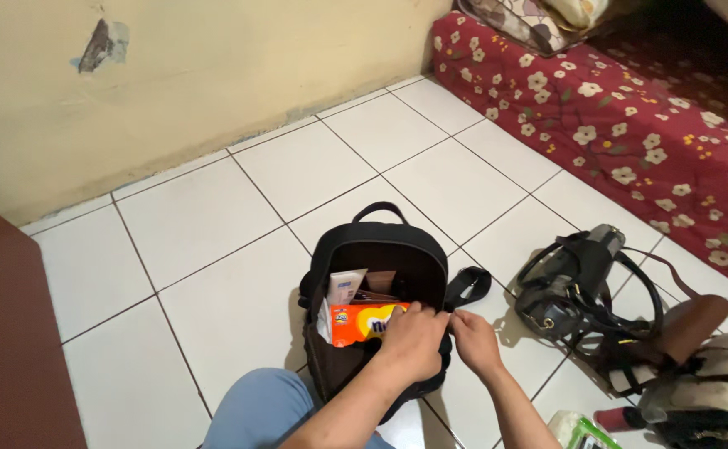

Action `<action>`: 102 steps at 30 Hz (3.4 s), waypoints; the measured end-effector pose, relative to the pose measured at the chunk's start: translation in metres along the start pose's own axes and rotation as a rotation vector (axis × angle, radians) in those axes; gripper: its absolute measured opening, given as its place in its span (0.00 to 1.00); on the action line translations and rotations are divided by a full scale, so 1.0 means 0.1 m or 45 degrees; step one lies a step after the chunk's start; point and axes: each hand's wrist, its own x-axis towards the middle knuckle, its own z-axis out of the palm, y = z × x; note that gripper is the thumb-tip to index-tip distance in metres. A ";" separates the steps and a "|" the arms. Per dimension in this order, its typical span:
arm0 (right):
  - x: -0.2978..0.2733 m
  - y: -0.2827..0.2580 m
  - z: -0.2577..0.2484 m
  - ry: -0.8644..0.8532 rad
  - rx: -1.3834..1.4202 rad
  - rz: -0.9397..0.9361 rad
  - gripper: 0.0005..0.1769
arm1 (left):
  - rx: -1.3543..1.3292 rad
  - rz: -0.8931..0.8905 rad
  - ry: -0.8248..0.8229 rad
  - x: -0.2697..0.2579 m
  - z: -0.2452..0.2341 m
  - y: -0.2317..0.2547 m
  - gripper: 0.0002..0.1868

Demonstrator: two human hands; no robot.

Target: The person sits on the floor and packs several handbags with daily essentials. They place items such as a snack packet, a notebook, a green box, a white packet, and a red packet into a black studded bag, a patterned shoulder bag, and a brown satchel, then close each bag.

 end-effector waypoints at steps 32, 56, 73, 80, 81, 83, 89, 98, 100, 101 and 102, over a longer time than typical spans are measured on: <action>-0.35 -0.52 -0.23 0.312 -0.148 -0.613 0.12 | 0.343 -0.090 0.181 0.45 -0.67 0.05 0.10; -0.45 -1.94 -0.13 0.583 -0.436 -0.963 0.09 | -0.715 -0.817 0.635 -0.25 -1.11 -1.01 0.18; -0.29 -1.53 -0.20 0.554 -0.188 -0.763 0.17 | -0.379 -0.964 0.762 -0.95 -0.20 -1.68 0.13; -0.07 -0.66 -0.18 0.057 0.187 -0.318 0.52 | -0.326 -0.219 0.853 -0.73 -0.77 -0.88 0.29; -0.09 -0.52 -0.12 -0.016 0.237 -0.272 0.50 | -0.337 -0.280 0.809 -0.67 -0.83 -0.84 0.31; -0.11 -0.29 -0.03 -0.089 0.274 -0.106 0.41 | -0.364 -0.403 0.724 -0.56 -0.87 -0.78 0.35; 0.12 -0.16 0.16 -0.064 -0.147 0.218 0.32 | -0.410 -0.498 0.448 -0.25 -0.83 -0.99 0.18; 0.26 -0.80 0.26 0.178 -0.143 0.073 0.30 | -0.483 -0.327 0.779 -0.16 -0.98 -1.30 0.17; 0.34 -1.12 0.32 0.158 -0.131 0.041 0.30 | -0.537 -0.449 0.791 -0.21 -1.15 -1.40 0.17; 0.39 -1.30 0.36 0.164 -0.138 -0.021 0.29 | -0.564 -0.508 0.798 -0.22 -1.24 -1.46 0.17; 0.41 -1.47 0.41 0.166 -0.146 -0.081 0.29 | -0.517 -0.467 0.885 -0.25 -1.35 -1.53 0.17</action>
